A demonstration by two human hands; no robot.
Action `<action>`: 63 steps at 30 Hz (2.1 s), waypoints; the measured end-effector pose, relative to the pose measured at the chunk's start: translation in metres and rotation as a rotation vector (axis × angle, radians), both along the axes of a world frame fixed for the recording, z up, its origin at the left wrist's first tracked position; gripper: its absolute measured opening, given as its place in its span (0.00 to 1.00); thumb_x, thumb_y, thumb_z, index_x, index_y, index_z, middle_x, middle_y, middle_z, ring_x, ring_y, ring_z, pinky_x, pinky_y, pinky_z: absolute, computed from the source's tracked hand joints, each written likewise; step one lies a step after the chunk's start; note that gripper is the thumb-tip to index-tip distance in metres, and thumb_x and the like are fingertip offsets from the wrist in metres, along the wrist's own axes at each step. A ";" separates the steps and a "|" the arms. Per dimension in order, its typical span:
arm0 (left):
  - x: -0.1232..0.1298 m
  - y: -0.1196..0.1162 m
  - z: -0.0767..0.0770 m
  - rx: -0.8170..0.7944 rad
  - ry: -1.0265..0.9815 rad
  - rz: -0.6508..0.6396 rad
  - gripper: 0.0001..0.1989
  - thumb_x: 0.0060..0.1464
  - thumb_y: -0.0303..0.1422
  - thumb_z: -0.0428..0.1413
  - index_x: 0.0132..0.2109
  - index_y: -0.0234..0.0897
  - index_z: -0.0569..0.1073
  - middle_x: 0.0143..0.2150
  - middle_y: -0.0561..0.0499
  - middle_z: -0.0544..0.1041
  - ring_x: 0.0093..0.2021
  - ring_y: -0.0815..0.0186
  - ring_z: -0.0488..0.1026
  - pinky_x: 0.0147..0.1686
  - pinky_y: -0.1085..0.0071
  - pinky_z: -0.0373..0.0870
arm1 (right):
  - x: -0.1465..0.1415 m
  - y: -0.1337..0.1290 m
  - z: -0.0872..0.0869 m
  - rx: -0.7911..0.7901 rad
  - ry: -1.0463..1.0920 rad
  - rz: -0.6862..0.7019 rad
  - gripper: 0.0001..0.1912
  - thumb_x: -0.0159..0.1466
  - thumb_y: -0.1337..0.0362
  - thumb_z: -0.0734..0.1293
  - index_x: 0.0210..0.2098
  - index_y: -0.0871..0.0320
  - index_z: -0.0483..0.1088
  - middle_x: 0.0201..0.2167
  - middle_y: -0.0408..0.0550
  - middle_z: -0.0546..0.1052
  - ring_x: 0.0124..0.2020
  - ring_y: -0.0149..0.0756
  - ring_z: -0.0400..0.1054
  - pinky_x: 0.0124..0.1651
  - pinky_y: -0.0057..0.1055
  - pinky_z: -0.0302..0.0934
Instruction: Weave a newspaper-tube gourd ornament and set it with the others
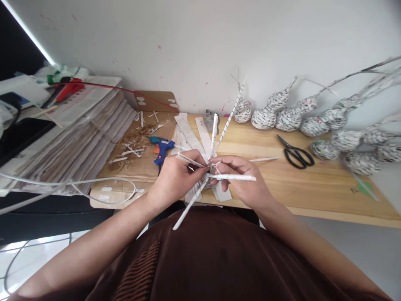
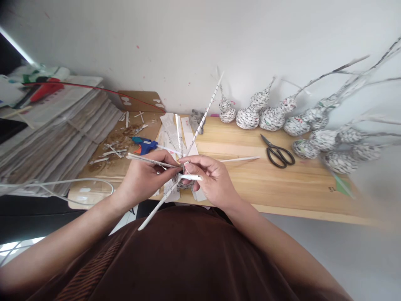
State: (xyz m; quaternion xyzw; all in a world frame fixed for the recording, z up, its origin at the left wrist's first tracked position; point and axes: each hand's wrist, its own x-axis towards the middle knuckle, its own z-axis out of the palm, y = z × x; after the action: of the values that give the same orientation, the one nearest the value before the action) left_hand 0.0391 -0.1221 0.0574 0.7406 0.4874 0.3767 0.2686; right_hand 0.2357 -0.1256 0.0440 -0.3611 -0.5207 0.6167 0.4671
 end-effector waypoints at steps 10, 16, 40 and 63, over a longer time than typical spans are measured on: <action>0.002 -0.002 0.002 -0.015 0.002 0.007 0.07 0.58 0.32 0.61 0.32 0.37 0.76 0.28 0.53 0.78 0.28 0.69 0.72 0.28 0.73 0.64 | -0.003 0.000 -0.004 -0.109 0.082 -0.039 0.13 0.56 0.58 0.79 0.32 0.58 0.74 0.29 0.43 0.80 0.29 0.31 0.77 0.29 0.26 0.74; 0.003 -0.002 0.000 -0.013 0.004 0.006 0.06 0.57 0.30 0.61 0.31 0.37 0.75 0.28 0.53 0.78 0.29 0.69 0.72 0.29 0.73 0.65 | -0.009 -0.009 -0.006 0.188 -0.030 -0.234 0.10 0.62 0.59 0.75 0.34 0.55 0.71 0.39 0.48 0.83 0.31 0.34 0.78 0.27 0.28 0.72; 0.004 -0.003 0.001 -0.038 -0.005 0.015 0.06 0.57 0.32 0.62 0.31 0.37 0.76 0.28 0.53 0.78 0.28 0.68 0.72 0.27 0.73 0.65 | 0.003 -0.012 -0.016 0.588 -0.293 -0.230 0.03 0.68 0.61 0.68 0.38 0.52 0.73 0.37 0.49 0.83 0.34 0.40 0.79 0.36 0.36 0.73; 0.003 -0.005 0.002 -0.069 -0.007 0.026 0.06 0.57 0.34 0.62 0.33 0.37 0.77 0.28 0.53 0.79 0.29 0.68 0.74 0.28 0.73 0.66 | 0.008 -0.020 -0.007 0.441 -0.402 -0.071 0.17 0.63 0.68 0.73 0.52 0.57 0.76 0.38 0.48 0.82 0.36 0.35 0.77 0.41 0.32 0.72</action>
State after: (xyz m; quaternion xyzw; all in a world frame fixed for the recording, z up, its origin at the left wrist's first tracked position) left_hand 0.0417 -0.1269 0.0595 0.7231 0.5087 0.3659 0.2906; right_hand 0.2442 -0.1451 0.0373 -0.3839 -0.7112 0.3881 0.4431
